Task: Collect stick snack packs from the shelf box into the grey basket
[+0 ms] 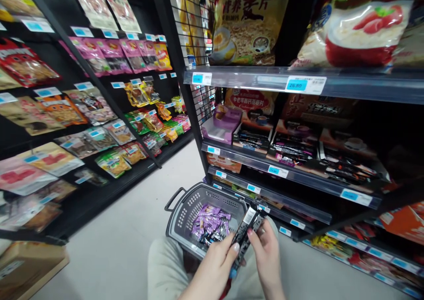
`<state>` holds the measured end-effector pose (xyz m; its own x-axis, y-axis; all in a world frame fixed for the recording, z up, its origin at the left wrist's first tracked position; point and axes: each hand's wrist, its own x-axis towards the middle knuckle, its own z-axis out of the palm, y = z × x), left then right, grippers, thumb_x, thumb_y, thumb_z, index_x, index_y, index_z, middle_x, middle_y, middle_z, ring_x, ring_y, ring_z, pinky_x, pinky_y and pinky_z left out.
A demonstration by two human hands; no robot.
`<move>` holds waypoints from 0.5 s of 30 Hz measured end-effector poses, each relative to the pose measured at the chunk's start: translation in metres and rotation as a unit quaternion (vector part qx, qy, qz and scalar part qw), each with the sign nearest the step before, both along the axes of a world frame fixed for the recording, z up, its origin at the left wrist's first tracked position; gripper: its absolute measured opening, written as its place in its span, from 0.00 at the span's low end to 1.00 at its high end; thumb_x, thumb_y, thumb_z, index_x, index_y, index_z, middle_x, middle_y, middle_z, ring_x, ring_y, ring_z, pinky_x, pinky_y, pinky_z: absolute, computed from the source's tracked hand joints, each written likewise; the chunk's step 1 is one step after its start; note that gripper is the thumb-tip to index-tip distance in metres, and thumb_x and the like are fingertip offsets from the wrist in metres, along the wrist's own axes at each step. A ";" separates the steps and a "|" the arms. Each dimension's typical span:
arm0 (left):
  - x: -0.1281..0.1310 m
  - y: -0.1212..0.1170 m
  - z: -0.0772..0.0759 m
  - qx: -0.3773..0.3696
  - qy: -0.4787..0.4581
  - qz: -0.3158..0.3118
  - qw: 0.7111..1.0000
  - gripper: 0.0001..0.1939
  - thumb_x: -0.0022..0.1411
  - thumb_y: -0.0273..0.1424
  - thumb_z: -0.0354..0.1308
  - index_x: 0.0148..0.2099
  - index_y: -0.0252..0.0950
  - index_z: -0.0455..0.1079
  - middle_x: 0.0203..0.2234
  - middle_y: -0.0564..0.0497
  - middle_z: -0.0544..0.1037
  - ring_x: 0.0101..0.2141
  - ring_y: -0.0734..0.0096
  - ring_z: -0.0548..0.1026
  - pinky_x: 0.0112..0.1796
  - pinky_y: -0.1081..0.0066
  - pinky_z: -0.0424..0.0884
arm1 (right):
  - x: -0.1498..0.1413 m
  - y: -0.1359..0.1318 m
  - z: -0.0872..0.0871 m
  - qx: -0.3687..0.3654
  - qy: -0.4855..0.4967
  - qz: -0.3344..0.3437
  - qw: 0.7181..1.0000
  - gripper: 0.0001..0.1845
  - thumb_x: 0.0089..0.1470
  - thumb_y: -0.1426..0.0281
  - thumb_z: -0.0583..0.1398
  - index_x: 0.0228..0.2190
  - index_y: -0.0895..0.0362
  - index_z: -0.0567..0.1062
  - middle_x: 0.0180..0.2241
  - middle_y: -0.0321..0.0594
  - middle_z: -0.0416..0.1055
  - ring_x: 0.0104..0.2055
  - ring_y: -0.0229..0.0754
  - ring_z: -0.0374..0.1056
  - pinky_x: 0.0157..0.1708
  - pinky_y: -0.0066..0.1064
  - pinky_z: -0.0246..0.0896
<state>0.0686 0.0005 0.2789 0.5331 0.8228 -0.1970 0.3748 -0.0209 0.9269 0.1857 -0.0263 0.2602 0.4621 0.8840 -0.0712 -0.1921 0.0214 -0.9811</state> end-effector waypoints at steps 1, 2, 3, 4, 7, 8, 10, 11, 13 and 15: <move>0.001 -0.002 0.001 -0.007 -0.007 0.004 1.000 0.15 0.57 0.37 0.44 0.39 0.37 0.68 0.22 0.53 0.73 0.26 0.70 0.68 0.29 0.76 0.62 | 0.000 0.000 0.000 0.000 -0.007 -0.007 1.000 0.09 0.45 0.65 0.57 0.29 0.56 0.65 0.21 0.34 0.66 0.22 0.36 0.61 0.21 0.25 0.58; 0.002 -0.003 0.002 -0.010 -0.008 0.011 1.000 0.15 0.56 0.38 0.44 0.37 0.37 0.68 0.21 0.52 0.73 0.26 0.69 0.68 0.29 0.76 0.62 | -0.001 0.000 0.001 0.002 -0.016 -0.014 1.000 0.09 0.45 0.64 0.57 0.28 0.56 0.65 0.21 0.34 0.65 0.22 0.35 0.61 0.21 0.24 0.57; 0.003 -0.005 0.001 -0.007 -0.004 0.020 1.000 0.15 0.56 0.38 0.44 0.36 0.37 0.68 0.21 0.52 0.73 0.27 0.69 0.68 0.30 0.75 0.62 | -0.001 0.000 0.001 0.005 -0.026 -0.020 0.999 0.09 0.45 0.65 0.57 0.27 0.56 0.64 0.21 0.33 0.64 0.22 0.35 0.60 0.21 0.24 0.56; 0.004 -0.006 0.000 0.002 0.003 0.029 1.000 0.15 0.56 0.39 0.44 0.34 0.37 0.69 0.22 0.51 0.73 0.27 0.69 0.68 0.30 0.75 0.61 | -0.001 -0.001 0.001 0.007 -0.037 -0.023 0.999 0.08 0.45 0.65 0.57 0.26 0.56 0.64 0.20 0.33 0.63 0.22 0.34 0.59 0.21 0.23 0.56; 0.003 -0.009 -0.008 0.036 0.024 0.044 0.998 0.16 0.56 0.40 0.44 0.29 0.36 0.68 0.24 0.50 0.72 0.28 0.68 0.67 0.32 0.74 0.60 | -0.003 -0.002 0.001 0.003 -0.059 -0.030 0.998 0.09 0.45 0.66 0.57 0.23 0.56 0.62 0.18 0.30 0.59 0.21 0.33 0.56 0.21 0.22 0.54; 0.003 -0.009 -0.012 0.041 0.025 0.046 0.998 0.17 0.56 0.40 0.43 0.28 0.36 0.68 0.23 0.49 0.72 0.27 0.69 0.66 0.32 0.74 0.60 | -0.003 -0.003 0.001 -0.001 -0.064 -0.029 0.998 0.09 0.44 0.66 0.57 0.22 0.56 0.62 0.18 0.30 0.58 0.21 0.33 0.56 0.21 0.22 0.53; 0.002 -0.009 -0.018 0.033 0.016 0.047 0.998 0.19 0.56 0.42 0.43 0.25 0.35 0.67 0.21 0.50 0.71 0.26 0.69 0.65 0.30 0.74 0.60 | -0.004 -0.005 0.000 -0.010 -0.072 -0.026 0.997 0.08 0.44 0.66 0.57 0.23 0.56 0.62 0.18 0.30 0.59 0.22 0.33 0.56 0.22 0.23 0.53; 0.002 -0.009 -0.020 0.024 0.006 0.047 0.999 0.19 0.56 0.42 0.43 0.25 0.35 0.67 0.20 0.50 0.70 0.25 0.70 0.65 0.28 0.74 0.60 | -0.004 -0.006 -0.001 -0.013 -0.075 -0.025 0.997 0.08 0.44 0.66 0.57 0.24 0.56 0.62 0.19 0.31 0.59 0.22 0.34 0.57 0.22 0.23 0.54; 0.001 -0.009 -0.022 0.003 -0.016 0.049 0.999 0.20 0.55 0.44 0.43 0.25 0.35 0.67 0.18 0.51 0.69 0.23 0.71 0.65 0.26 0.75 0.61 | -0.005 -0.007 -0.002 -0.019 -0.083 -0.028 0.996 0.08 0.44 0.66 0.57 0.24 0.57 0.63 0.19 0.31 0.60 0.22 0.34 0.57 0.22 0.23 0.54; 0.002 -0.009 -0.019 -0.027 -0.044 0.050 0.997 0.20 0.54 0.45 0.44 0.25 0.35 0.67 0.16 0.51 0.69 0.22 0.71 0.64 0.25 0.75 0.61 | -0.005 -0.007 -0.002 -0.026 -0.085 -0.032 0.996 0.08 0.44 0.66 0.57 0.24 0.57 0.63 0.18 0.31 0.60 0.22 0.33 0.56 0.22 0.23 0.53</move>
